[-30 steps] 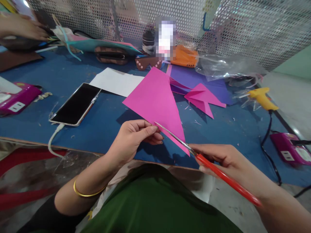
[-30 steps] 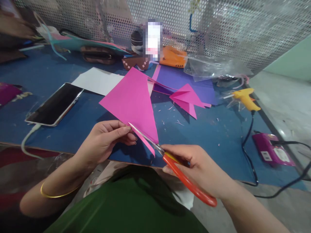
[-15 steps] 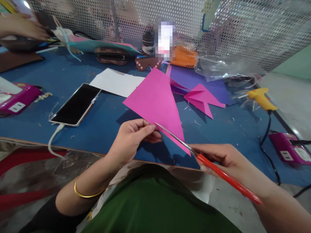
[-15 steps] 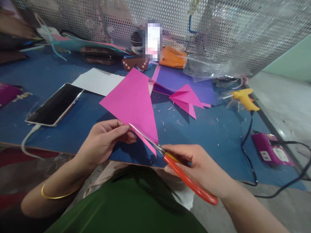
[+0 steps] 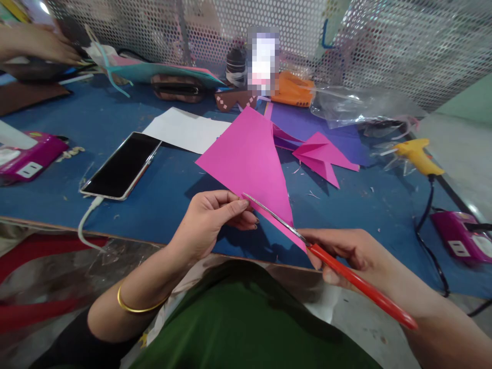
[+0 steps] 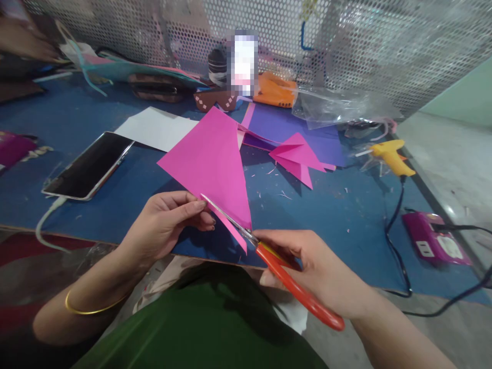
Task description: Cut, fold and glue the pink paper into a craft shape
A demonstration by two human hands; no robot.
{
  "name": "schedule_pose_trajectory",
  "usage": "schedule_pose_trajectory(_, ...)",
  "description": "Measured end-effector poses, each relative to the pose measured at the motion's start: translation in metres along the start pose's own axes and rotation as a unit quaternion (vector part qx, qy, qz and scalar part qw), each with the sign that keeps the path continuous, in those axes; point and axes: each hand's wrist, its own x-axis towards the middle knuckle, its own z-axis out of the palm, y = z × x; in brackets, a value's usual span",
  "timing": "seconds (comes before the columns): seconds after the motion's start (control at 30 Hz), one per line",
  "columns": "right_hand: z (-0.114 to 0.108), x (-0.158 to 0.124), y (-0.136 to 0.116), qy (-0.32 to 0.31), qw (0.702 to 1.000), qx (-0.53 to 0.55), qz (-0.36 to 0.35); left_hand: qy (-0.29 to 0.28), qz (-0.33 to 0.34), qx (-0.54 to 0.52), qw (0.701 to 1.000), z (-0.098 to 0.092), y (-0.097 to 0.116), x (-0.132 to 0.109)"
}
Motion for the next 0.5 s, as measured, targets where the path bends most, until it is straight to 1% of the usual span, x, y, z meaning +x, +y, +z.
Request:
schedule_pose_trajectory(0.17,0.0031,-0.0002,-0.001,0.022,1.0,-0.003,0.021,0.009,-0.001,0.001,1.0,0.0009,-0.0002,0.0001)
schedule_pose_trajectory(0.3,0.0047,0.0005,-0.0024,0.031,0.999,-0.021,0.016,0.011,-0.003,-0.001,1.0,0.0009,0.0001,0.0002)
schedule_pose_trajectory(0.5,0.005,0.0029,-0.0043,0.04,0.998,-0.053,0.0,-0.007,-0.007,-0.019,1.0,-0.0008,0.0007,0.0001)
